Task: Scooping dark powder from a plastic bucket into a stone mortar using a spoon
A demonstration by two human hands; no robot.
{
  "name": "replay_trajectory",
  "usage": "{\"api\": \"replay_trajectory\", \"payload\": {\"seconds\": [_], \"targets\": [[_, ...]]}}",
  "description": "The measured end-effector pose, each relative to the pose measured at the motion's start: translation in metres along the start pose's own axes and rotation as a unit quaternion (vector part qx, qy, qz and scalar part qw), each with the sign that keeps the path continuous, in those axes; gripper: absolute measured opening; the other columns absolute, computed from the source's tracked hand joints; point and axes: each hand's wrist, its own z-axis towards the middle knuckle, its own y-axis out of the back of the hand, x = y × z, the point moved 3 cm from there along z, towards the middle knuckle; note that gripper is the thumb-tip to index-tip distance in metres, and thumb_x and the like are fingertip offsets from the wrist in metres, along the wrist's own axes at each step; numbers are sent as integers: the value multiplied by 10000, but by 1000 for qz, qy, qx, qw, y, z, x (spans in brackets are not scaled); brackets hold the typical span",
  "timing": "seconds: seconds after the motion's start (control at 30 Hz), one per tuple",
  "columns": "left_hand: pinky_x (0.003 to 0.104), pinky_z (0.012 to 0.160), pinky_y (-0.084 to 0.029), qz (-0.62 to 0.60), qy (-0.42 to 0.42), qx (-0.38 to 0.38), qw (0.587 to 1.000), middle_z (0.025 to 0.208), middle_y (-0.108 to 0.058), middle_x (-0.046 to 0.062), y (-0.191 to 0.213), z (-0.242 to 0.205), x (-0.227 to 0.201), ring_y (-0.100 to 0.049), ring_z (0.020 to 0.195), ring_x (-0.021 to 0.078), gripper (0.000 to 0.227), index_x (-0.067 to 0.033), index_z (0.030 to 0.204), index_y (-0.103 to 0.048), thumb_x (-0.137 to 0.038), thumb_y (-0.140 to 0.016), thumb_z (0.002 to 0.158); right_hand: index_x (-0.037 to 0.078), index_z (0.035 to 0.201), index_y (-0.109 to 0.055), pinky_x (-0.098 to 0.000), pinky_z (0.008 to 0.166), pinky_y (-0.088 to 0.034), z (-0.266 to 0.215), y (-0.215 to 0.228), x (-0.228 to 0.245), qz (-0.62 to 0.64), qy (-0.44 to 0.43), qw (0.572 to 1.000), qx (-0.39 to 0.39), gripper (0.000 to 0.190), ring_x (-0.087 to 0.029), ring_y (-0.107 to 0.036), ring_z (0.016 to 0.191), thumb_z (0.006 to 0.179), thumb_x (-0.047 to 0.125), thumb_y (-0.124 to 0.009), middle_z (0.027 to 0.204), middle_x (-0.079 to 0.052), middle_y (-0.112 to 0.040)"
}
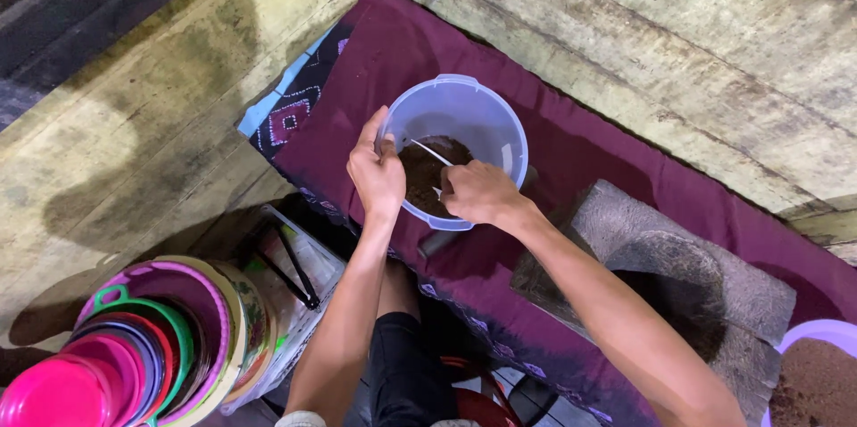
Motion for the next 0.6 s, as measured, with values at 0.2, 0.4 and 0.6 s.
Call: {"api": "replay_trajectory", "payload": {"seconds": [0.2,0.4,0.6], "targets": [[501,967,-521,-9,6,-3,1000,1145,-746,158,-2,7,12,-655,1153,402,404,-241,1230,-734,-62,-566,909,37,977,-740,-555,793,-569,7,2,-3,14,0,1000,8,276,-466,-739,924,854,239,-599,884,-238,-755],[521,1023,-488,2,19,31,999,1241,-705,185,2,12,9,-605,1228,419,397,-213,1293,-694,-100,-555,939,100,955,-758,-527,839,-568,14,7,-1,15,3,1000,11,242,-430,-740,964,865,257,-597,896,-179,-769],[517,1079,-456,-1,40,55,998,1311,-671,189,1,22,18,-565,1287,410,368,-186,1349,-649,-204,-503,1012,110,947,-764,-537,855,-557,32,10,-1,0,17,1000,15,240,-448,-728,998,867,269,-603,923,-205,-768]]}}
